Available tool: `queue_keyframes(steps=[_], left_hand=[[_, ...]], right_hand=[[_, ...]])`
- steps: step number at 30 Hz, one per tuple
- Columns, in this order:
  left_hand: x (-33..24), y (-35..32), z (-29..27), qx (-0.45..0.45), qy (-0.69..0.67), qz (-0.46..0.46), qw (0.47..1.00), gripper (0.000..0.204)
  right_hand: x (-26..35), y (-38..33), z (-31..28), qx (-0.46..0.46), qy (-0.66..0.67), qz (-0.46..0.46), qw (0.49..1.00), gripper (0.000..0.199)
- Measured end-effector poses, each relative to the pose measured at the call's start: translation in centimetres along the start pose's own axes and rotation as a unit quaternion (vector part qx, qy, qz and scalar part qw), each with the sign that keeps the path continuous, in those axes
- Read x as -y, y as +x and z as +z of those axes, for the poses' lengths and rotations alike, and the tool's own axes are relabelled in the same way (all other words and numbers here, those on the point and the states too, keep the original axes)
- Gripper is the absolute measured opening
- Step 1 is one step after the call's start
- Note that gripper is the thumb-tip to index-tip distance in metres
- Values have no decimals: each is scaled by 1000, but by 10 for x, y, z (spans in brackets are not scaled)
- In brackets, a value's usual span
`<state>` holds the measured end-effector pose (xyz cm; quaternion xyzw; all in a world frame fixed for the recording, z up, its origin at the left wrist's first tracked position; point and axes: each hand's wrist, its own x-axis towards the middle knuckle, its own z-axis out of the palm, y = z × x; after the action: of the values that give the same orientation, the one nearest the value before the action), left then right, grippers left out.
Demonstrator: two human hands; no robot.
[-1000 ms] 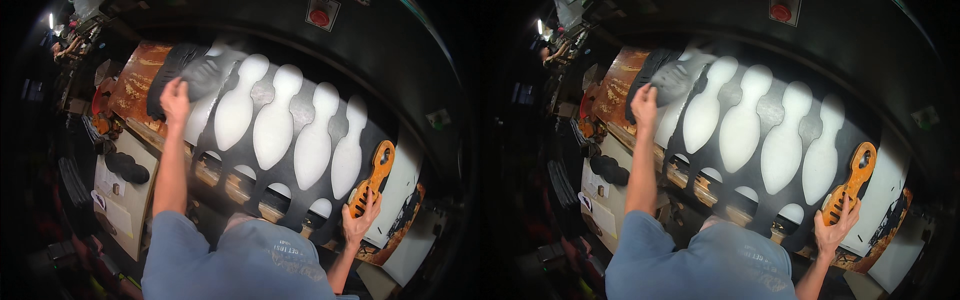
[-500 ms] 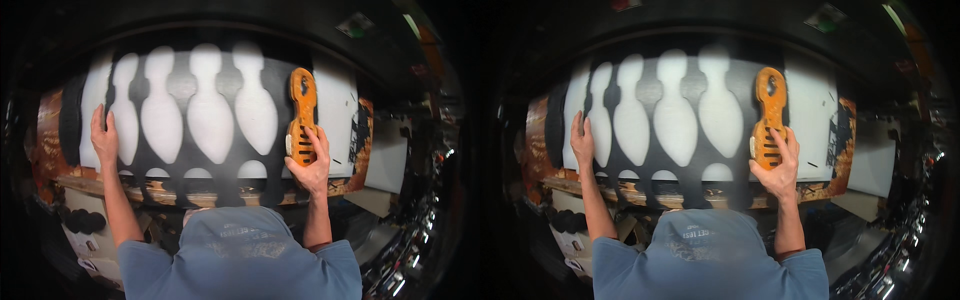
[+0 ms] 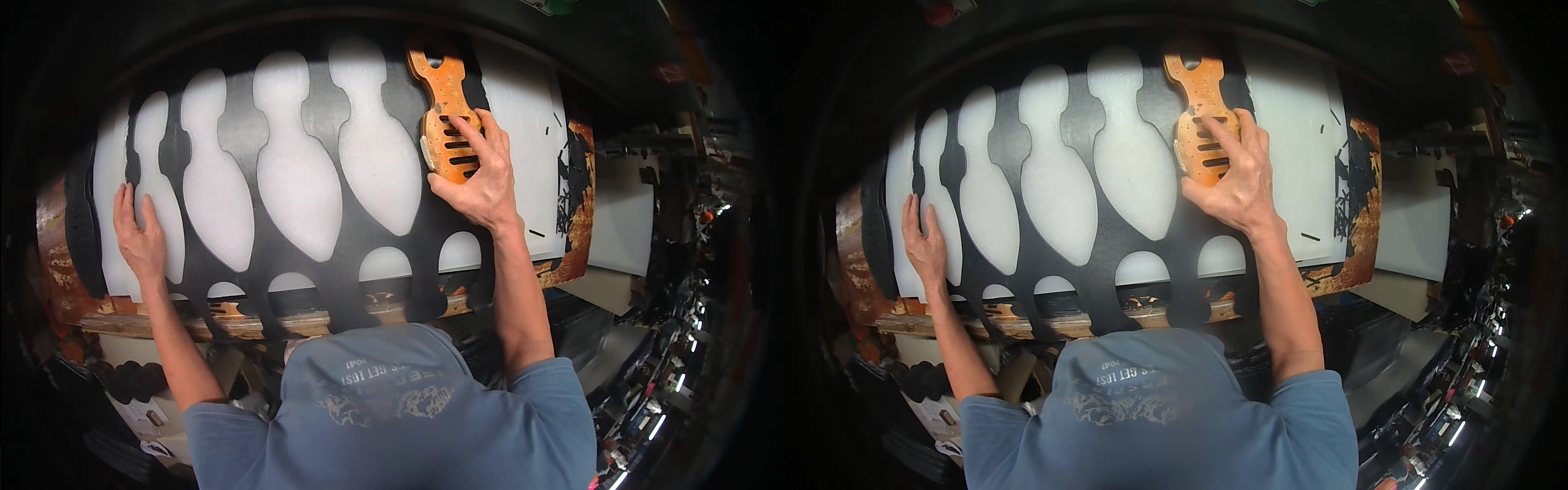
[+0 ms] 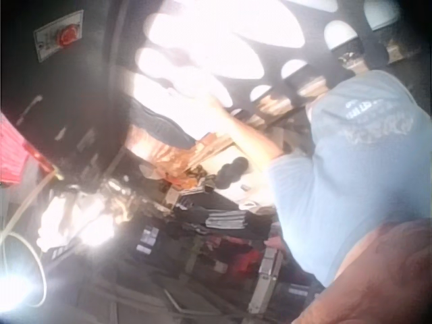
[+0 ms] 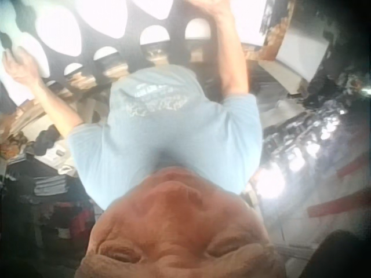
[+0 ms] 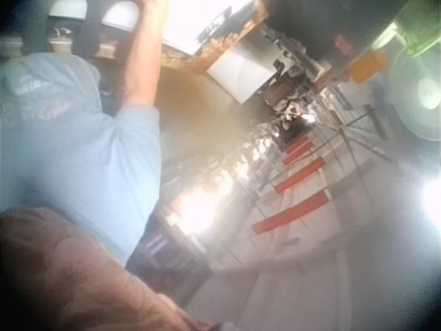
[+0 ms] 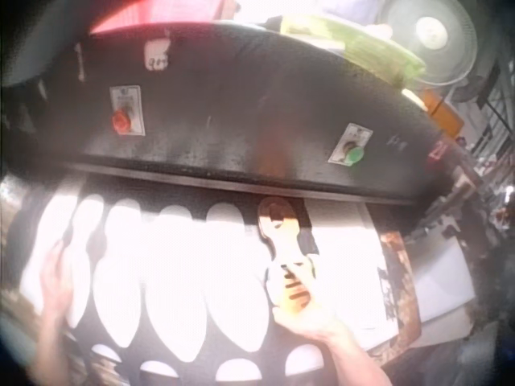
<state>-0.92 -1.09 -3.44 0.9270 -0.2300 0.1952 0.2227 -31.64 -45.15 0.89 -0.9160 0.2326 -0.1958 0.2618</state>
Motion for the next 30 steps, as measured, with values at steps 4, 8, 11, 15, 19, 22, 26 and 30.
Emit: queue_keyframes(steps=[4, 8, 11, 15, 19, 22, 26, 30], left_hand=[[4, 1, 1, 5, 2, 3, 1000, 42], [5, -1, 1, 10, 3, 7, 1000, 43], [1, -1, -1, 0, -27, 6, 1000, 40], [-12, -2, -8, -38, -48, 4, 998, 36], [-59, -37, -26, -28, -171, -45, 984, 28], [-125, -92, -46, 73, -337, -97, 934, 21], [-208, -166, -44, 123, -416, 133, 891, 7], [-228, -188, -26, 120, -360, 217, 900, 19]], right_hand=[[-2, -2, -5, 24, -32, -7, 999, 88], [-3, -21, -10, 16, -20, 30, 999, 101], [-8, -48, -9, -2, 3, 32, 999, 103], [-26, -62, -1, -40, 62, 1, 997, 97], [-34, -64, 4, -68, 89, -9, 994, 84], [-31, -63, 5, -78, 95, -8, 992, 85], [-29, -60, 5, -72, 70, -18, 995, 91], [-33, -61, -5, -69, 138, -27, 988, 85]])
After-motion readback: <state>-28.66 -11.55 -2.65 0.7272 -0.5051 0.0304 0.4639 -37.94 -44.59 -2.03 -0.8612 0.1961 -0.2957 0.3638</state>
